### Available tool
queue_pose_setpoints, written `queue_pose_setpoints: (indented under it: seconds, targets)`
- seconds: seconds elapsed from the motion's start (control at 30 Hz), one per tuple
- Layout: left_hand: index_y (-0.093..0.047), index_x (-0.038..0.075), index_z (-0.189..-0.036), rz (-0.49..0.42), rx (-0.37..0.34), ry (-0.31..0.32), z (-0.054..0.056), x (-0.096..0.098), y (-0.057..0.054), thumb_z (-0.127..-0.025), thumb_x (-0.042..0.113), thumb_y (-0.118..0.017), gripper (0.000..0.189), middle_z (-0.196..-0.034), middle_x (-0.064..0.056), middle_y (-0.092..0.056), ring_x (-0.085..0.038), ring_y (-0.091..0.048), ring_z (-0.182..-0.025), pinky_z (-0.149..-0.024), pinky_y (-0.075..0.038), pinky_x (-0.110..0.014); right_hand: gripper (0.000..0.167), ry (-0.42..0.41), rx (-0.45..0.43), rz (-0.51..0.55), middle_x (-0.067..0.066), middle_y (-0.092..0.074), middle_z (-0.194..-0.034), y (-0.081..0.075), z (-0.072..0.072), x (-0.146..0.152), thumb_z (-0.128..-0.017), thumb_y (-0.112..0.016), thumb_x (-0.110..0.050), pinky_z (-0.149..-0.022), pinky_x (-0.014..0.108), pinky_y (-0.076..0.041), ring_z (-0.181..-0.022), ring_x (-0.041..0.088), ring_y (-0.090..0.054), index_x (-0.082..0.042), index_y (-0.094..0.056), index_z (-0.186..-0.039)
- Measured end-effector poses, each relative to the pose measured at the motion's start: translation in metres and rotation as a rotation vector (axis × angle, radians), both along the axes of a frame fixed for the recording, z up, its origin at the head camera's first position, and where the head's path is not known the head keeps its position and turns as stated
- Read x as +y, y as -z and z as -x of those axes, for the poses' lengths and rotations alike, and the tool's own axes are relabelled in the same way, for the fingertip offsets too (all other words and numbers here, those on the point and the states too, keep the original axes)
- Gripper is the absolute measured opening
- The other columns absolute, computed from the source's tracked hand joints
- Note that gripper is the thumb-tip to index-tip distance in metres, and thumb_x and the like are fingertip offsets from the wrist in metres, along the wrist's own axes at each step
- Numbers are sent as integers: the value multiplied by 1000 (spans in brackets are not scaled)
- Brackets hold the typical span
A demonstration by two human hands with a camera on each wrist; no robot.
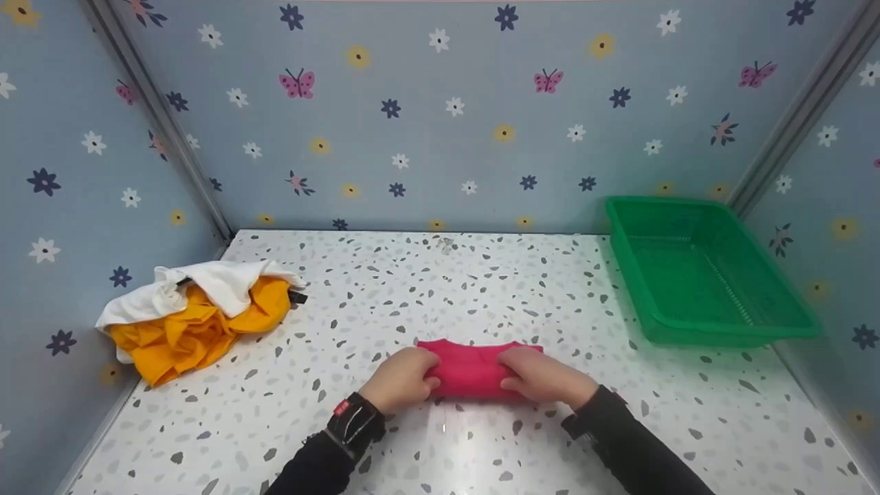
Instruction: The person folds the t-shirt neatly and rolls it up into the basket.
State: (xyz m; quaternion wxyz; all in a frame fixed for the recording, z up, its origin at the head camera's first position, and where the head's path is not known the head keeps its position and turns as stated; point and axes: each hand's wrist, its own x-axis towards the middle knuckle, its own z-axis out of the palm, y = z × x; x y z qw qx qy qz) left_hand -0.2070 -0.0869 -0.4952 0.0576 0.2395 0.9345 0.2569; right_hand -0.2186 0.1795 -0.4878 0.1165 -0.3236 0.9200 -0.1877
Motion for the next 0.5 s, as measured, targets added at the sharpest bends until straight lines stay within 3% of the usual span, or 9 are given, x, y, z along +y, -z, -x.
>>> queue_pose_setpoints:
  seconds: [0.33, 0.5]
  targets:
    - [-56, 18, -74, -22, -88, -58, 7, 3, 4, -93, 16, -66, 22, -67, 4, -49, -14, -49, -69, -69, -44, -33, 38, 25, -63, 18, 13, -60, -124, 2, 6, 2, -96, -64, -14, -101, 47, -44, -117, 30, -55, 0, -58, -130]
    - [-57, 16, -73, 4, -86, -55, 11, 5, 2, -92, 13, -65, 21, -66, 3, -50, -15, -49, -68, -69, -45, -35, 41, 19, 37, 18, 12, -61, -127, 5, 1, 1, -97, -63, -16, -102, 47, -44, -120, 30, -55, -2, -57, -134]
